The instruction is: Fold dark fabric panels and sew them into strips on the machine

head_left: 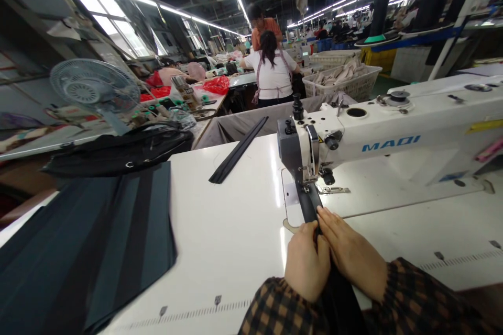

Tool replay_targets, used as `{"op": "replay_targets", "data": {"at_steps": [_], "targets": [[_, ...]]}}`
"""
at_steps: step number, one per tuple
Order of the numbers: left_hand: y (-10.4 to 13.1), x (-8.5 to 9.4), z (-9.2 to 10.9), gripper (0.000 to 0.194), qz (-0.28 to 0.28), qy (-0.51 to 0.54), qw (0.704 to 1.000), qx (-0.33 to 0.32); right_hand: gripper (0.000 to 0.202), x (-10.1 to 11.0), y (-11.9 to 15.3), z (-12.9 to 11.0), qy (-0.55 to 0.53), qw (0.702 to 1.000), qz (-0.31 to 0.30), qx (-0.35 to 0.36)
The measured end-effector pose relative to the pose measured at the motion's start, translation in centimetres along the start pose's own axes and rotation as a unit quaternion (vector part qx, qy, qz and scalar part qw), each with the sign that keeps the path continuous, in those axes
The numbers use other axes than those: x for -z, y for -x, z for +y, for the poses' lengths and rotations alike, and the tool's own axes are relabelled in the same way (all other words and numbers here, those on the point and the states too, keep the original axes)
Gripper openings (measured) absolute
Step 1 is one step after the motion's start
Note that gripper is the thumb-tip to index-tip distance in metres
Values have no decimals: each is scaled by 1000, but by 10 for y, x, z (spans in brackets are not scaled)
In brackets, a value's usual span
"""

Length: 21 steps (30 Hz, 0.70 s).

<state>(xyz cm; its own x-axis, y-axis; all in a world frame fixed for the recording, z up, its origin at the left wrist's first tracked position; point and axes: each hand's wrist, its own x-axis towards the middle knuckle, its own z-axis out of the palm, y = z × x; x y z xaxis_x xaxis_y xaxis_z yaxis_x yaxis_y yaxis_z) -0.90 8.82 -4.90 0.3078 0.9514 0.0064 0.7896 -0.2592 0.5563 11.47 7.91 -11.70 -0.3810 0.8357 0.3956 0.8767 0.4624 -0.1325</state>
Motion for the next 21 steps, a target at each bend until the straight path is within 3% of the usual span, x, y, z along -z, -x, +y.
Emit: {"op": "replay_targets", "data": {"at_steps": [4, 7, 9, 14, 21], "targets": [[-3, 15, -22, 29, -42, -68, 990, -112, 41, 1, 0, -2, 8, 1000, 0, -8], [-13, 27, -42, 27, -39, -104, 966, -235, 43, 1, 0, -2, 13, 1000, 7, -21], [-18, 28, -54, 34, -58, -120, 951, -280, 46, 1, 0, -2, 20, 1000, 4, -22], [-18, 11, -62, 45, -78, -160, 944, -276, 46, 1, -3, -2, 22, 999, -23, -23], [-18, -6, -58, 44, -32, -166, 951, -257, 46, -1, -11, -4, 28, 999, -21, -29]]}}
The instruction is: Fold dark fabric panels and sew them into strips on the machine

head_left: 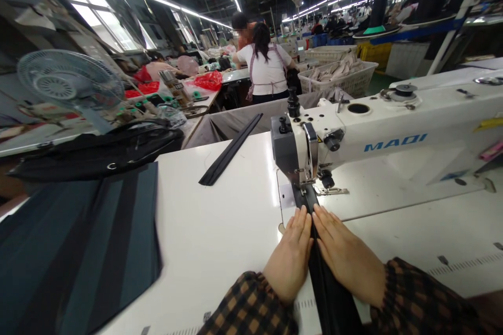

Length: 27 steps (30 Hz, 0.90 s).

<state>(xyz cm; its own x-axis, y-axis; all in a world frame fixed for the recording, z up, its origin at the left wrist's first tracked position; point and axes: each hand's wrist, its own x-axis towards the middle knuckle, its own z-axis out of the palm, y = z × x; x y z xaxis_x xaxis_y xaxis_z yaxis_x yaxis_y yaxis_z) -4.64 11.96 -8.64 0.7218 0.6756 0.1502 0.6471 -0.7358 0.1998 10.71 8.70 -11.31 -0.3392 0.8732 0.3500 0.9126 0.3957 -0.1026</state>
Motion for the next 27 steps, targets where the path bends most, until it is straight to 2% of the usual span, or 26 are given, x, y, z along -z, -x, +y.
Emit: {"op": "replay_targets", "data": {"at_steps": [10, 17, 27], "targets": [[-9, 1, 4, 41, 19, -10, 999, 42, 44, -3, -4, -3, 11, 1000, 15, -7], [-14, 1, 2, 39, 8, -18, 998, 52, 47, -2, -7, -1, 12, 1000, 4, 9], [-18, -2, -1, 40, 35, -20, 998, 47, 46, -2, -13, 5, 7, 1000, 8, 22]]}}
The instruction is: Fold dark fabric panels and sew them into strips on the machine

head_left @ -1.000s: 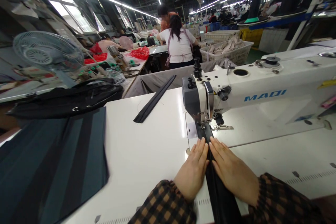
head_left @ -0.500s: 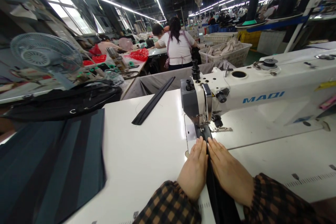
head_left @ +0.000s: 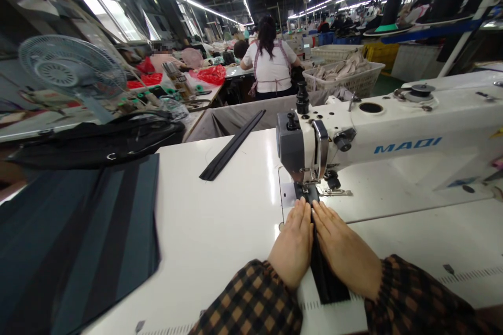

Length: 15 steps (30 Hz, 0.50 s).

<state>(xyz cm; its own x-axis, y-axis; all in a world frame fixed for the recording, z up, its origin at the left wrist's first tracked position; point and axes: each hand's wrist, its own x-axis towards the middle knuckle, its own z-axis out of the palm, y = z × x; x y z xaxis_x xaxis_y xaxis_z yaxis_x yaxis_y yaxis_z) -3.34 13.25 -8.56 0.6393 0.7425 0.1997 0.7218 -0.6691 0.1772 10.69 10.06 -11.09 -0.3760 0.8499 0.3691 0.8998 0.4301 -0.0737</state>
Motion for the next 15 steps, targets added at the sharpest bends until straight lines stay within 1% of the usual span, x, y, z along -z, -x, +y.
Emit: {"op": "replay_targets", "data": {"at_steps": [3, 8, 12, 15], "targets": [[1, -2, 0, 40, -1, -6, 1000, -2, 44, 5, -1, 0, -3, 1000, -11, 9], [5, -5, 0, 43, -20, -26, 999, -22, 43, 13, 5, -4, -1, 1000, -27, 15], [2, -9, -4, 47, -30, -24, 999, -33, 43, 10, 1, 2, 0, 1000, -24, 15], [-2, -8, -8, 46, -42, -25, 998, -41, 44, 7, -5, 10, 8, 999, -33, 30]]}}
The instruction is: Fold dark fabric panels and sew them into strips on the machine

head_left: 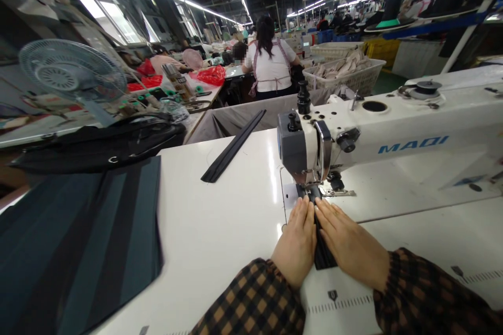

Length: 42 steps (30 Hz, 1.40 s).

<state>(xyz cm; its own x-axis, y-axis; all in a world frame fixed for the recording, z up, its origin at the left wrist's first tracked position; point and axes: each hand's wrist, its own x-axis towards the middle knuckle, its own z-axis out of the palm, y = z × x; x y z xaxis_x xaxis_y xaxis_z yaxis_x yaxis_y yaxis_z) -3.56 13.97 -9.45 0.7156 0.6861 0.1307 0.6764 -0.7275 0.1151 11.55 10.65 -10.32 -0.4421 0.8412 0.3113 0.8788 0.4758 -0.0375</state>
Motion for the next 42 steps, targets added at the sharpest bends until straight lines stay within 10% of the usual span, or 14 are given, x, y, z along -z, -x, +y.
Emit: {"op": "replay_targets", "data": {"at_steps": [42], "targets": [[14, 12, -1, 17, 111, 66, 989, -70, 19, 19, 18, 11, -88, 989, 81, 81]]}}
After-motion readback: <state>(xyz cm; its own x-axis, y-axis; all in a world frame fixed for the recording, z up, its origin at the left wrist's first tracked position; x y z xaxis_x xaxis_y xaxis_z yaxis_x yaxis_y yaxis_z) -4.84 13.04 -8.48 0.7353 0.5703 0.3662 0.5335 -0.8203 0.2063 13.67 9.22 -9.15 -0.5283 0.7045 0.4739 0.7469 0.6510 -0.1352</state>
